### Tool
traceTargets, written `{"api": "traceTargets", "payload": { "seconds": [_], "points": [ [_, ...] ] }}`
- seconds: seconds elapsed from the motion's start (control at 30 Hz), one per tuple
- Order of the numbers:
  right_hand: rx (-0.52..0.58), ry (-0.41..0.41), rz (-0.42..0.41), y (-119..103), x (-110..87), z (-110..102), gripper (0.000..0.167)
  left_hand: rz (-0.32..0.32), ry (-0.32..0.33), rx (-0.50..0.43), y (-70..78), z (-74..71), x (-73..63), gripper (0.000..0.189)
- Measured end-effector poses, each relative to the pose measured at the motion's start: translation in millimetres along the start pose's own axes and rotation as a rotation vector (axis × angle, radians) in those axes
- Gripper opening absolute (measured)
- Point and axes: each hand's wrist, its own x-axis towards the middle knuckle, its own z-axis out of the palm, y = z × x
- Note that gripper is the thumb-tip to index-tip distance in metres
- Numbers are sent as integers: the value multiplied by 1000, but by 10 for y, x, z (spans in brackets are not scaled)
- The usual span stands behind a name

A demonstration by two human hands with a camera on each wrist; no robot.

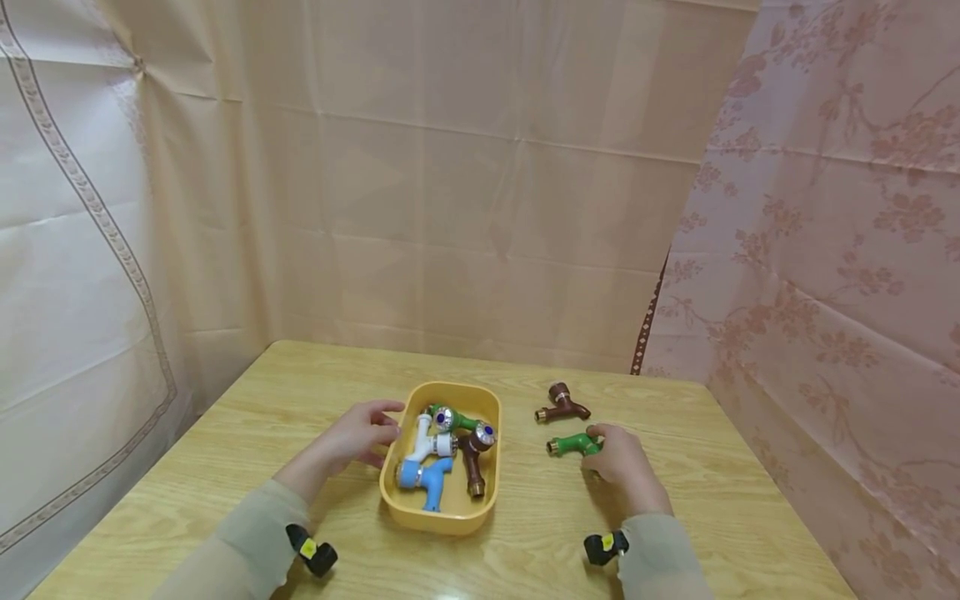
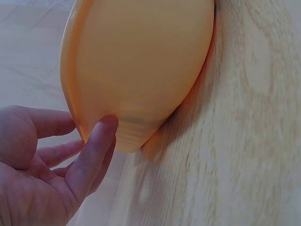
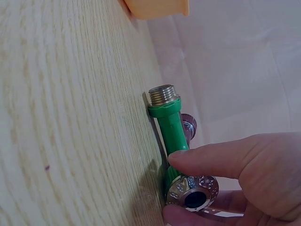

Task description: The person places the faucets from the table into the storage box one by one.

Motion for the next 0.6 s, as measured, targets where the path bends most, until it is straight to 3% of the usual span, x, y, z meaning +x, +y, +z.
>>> {"api": "traceTargets", "payload": {
  "seconds": [0.6],
  "points": [
    [42, 23, 15, -1, -22, -5, 47, 3, 3, -3, 8, 11, 4, 52]
  ]
}}
